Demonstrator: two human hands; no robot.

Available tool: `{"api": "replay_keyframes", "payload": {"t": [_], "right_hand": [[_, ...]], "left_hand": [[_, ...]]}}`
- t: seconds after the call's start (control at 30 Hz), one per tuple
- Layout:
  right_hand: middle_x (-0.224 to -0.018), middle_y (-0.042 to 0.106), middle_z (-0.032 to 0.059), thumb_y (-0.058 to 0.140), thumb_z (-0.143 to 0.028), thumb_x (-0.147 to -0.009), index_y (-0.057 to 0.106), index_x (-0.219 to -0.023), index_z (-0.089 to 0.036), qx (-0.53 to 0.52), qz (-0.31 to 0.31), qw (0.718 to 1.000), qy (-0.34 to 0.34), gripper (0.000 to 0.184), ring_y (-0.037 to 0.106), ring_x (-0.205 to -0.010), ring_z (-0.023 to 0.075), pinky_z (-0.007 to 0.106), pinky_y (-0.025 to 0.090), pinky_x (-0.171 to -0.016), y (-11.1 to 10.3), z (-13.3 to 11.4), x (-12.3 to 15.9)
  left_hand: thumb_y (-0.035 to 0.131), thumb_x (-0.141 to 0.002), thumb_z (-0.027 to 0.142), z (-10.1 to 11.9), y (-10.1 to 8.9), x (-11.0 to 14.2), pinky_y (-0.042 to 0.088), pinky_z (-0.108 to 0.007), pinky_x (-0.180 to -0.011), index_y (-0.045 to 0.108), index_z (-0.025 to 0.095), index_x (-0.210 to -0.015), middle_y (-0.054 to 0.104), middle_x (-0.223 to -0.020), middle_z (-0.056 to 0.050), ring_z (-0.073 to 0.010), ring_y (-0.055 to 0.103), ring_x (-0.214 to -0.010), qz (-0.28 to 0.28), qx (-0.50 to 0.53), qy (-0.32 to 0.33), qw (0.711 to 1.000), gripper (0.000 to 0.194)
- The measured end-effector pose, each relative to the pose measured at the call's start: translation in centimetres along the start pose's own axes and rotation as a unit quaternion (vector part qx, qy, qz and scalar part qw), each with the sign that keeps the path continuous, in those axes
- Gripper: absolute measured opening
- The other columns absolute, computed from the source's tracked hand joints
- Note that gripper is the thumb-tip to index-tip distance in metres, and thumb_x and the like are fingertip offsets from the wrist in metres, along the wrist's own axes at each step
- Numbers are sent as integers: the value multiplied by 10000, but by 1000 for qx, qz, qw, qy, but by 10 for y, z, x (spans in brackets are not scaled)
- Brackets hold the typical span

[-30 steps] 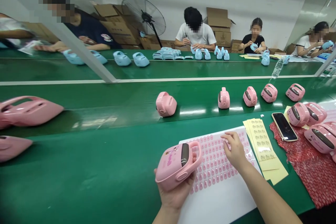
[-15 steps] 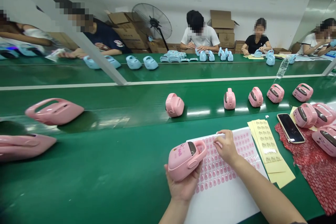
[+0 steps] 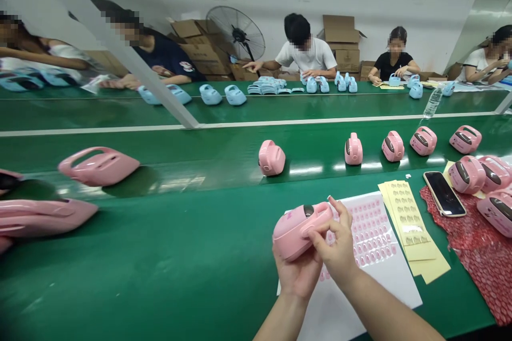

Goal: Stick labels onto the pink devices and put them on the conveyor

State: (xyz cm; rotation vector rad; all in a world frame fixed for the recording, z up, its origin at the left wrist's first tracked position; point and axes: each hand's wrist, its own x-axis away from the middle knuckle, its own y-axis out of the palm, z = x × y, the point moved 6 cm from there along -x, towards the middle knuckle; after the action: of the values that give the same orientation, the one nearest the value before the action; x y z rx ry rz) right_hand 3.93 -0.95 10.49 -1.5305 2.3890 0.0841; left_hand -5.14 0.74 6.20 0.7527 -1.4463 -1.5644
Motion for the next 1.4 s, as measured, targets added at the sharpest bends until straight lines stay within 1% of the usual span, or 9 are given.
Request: {"api": "replay_keyframes", "payload": {"t": [0.13,0.47,0.57,0.7,0.87,1.03,1.1,1.27,1.4], "right_hand": [[-1216,499,76,642,-335,-709,664,-597,-246,16,47,999,-12,145,361,-1221,272,474,292,-998,-4,-7,5],[-1084,533,86,598,-329,-742,646,-602,-229,3,85,996,-6,178,453,-1110,261,424,349,-932,-5,-7,12],[-1092,527,84,579,-300,-757,623,-602,-226,67,104,990,-74,177,453,-1093,264,444,352,-927,-8,-14,12],[-1064,535,70,585,-261,-753,561,-576,-228,197,121,951,-203,182,440,-1081,267,450,357,-919,-12,-30,13],[-1106,522,79,579,-312,-757,561,-699,-225,282,96,925,-234,106,456,-1058,271,477,324,-926,-13,-33,9],[-1141,482,142,509,-392,-792,505,-1083,-167,294,104,939,-148,368,448,-1060,280,486,368,-880,-29,-4,-20],[-1149,480,135,487,-329,-813,549,-1065,-191,328,96,931,-128,294,433,-1067,284,487,372,-878,-33,15,-35],[-1226,482,97,638,-228,-710,666,-950,-259,400,-60,904,-142,244,374,-1121,316,488,342,-930,-6,56,-56],[-1206,515,81,691,-194,-664,696,-852,-260,374,-102,913,-125,199,360,-1144,311,488,306,-959,13,68,-55]], "left_hand": [[520,-739,535,-5,-1,2,449,-213,-861,536,213,-1187,693,-981,-61,-168,611,-959,24,-8,-12,1000,552],[495,-723,588,-14,0,3,408,-208,-917,641,154,-999,690,-995,-95,-178,580,-1030,44,-6,-13,999,535],[472,-720,600,-16,0,4,430,-203,-890,649,152,-978,700,-954,-92,-168,617,-953,66,19,-26,997,546],[430,-755,566,-17,-1,7,464,-196,-832,621,141,-1044,701,-909,-94,-156,645,-854,90,62,-31,994,548],[478,-767,464,-16,0,5,453,-248,-875,573,135,-1128,675,-1017,-125,-198,622,-957,4,66,-31,997,498],[466,-802,404,-8,-2,6,422,-329,-934,608,181,-1076,650,-1116,-100,-222,570,-1070,-42,39,-13,998,381],[477,-807,391,-4,-4,9,409,-338,-950,610,194,-1077,635,-1150,-88,-220,560,-1086,-29,21,-10,999,360],[489,-792,451,12,-14,15,452,-331,-910,644,219,-1020,680,-1069,-57,-199,616,-991,19,-3,7,1000,361],[556,-733,518,25,-27,17,485,-369,-859,665,283,-970,705,-996,-26,-218,631,-953,55,-38,46,997,351]]}}
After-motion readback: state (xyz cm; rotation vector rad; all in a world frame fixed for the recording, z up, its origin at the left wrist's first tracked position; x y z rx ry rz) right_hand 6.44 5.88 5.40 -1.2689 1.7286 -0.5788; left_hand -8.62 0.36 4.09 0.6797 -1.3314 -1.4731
